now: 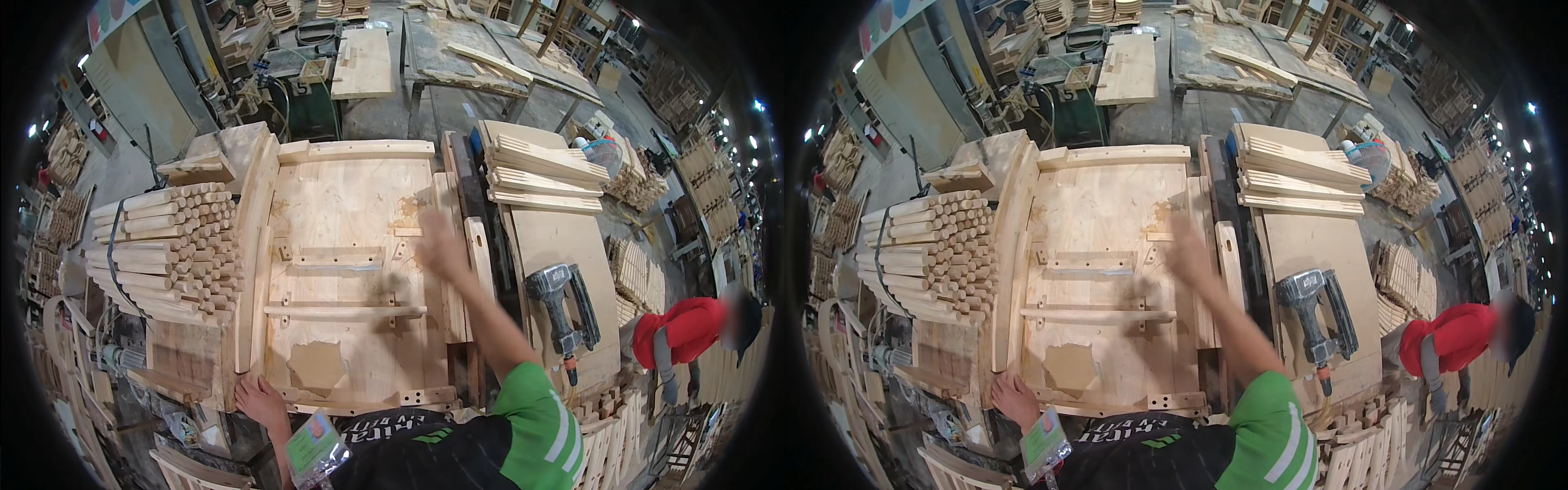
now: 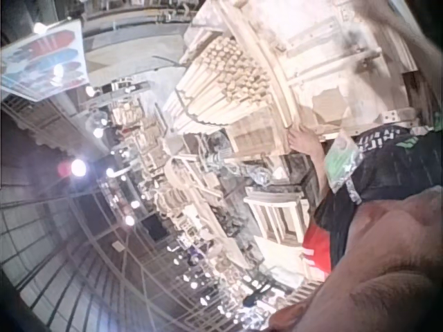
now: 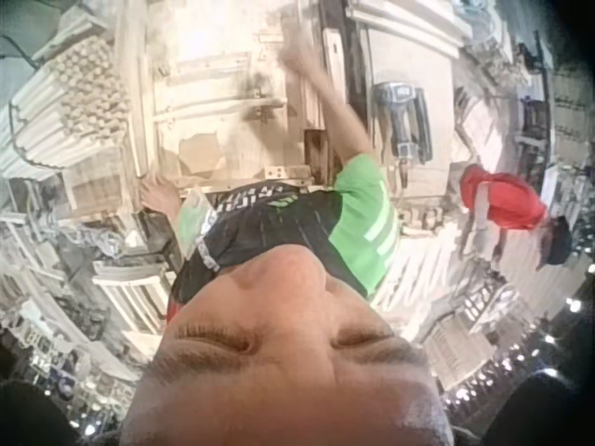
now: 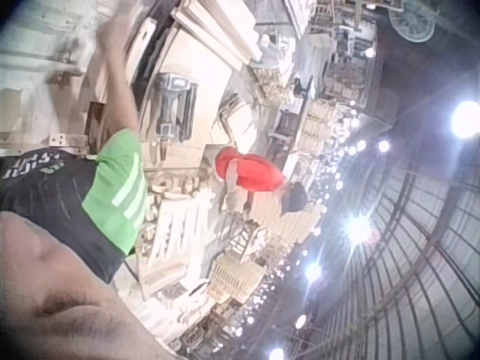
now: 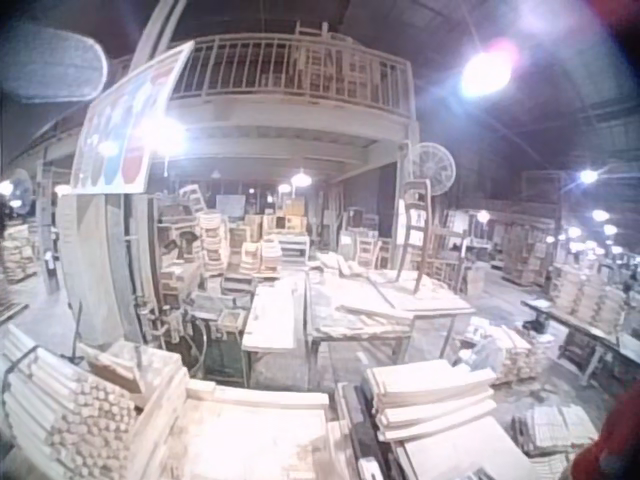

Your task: The person assembles wooden chair frames by inserting dowels into pre-drilled holes and securing them with a pneumatic nail gun. They repeatedly pick up frame parts, align dowels, and fasten joints before stacking completed frames.

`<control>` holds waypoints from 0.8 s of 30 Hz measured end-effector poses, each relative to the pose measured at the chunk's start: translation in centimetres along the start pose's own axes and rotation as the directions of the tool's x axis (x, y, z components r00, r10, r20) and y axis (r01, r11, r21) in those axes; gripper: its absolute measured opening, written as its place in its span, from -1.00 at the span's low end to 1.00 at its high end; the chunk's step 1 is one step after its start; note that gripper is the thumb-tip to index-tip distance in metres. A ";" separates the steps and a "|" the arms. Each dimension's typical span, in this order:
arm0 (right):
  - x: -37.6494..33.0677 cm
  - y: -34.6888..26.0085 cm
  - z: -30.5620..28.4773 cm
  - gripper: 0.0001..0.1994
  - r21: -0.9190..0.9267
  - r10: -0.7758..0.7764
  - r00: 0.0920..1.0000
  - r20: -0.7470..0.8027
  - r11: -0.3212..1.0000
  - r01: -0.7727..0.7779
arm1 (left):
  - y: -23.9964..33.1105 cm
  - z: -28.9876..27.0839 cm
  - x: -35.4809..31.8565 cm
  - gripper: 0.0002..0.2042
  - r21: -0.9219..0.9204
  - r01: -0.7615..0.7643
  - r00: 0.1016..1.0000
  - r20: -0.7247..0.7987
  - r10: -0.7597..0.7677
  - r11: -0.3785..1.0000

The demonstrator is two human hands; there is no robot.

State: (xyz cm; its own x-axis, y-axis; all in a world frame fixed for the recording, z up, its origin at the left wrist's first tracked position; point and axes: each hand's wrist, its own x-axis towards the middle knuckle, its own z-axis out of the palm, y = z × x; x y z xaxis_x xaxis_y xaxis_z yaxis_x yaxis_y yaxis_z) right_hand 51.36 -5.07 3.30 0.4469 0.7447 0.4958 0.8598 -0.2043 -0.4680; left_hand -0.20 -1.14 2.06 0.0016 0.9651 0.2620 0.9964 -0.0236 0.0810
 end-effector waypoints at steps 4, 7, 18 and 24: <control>12.0 7.0 -11.0 -0.58 -0.167 0.205 0.958 -0.198 0.956 -0.239 | -0.9 -0.4 -1.9 -0.60 0.018 -0.039 0.995 -0.096 0.041 0.999; 16.3 10.8 -17.0 -0.55 -0.414 0.167 0.986 -0.025 0.896 -0.162 | -0.1 0.5 -2.7 -0.61 -0.118 -0.058 0.994 -0.104 0.045 0.991; 16.9 -3.9 -23.9 -0.49 -0.234 -0.192 0.981 -0.041 0.956 0.177 | 8.2 0.2 0.9 -0.62 -0.499 -0.440 0.896 -0.185 0.404 0.747; 11.5 -14.3 -26.6 -0.35 0.537 -0.195 0.972 -0.135 0.810 0.237 | 20.2 -6.5 8.9 -0.40 -0.553 -0.731 0.677 -0.515 0.526 0.400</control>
State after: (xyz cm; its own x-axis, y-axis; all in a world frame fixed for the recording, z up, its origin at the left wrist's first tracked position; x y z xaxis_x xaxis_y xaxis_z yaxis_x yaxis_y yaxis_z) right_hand 50.78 -10.45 35.12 0.2999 0.6778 0.6713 0.6693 0.3520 -0.6544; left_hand 19.40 5.32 12.30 0.4821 0.5062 0.7151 0.3503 -0.8595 0.3723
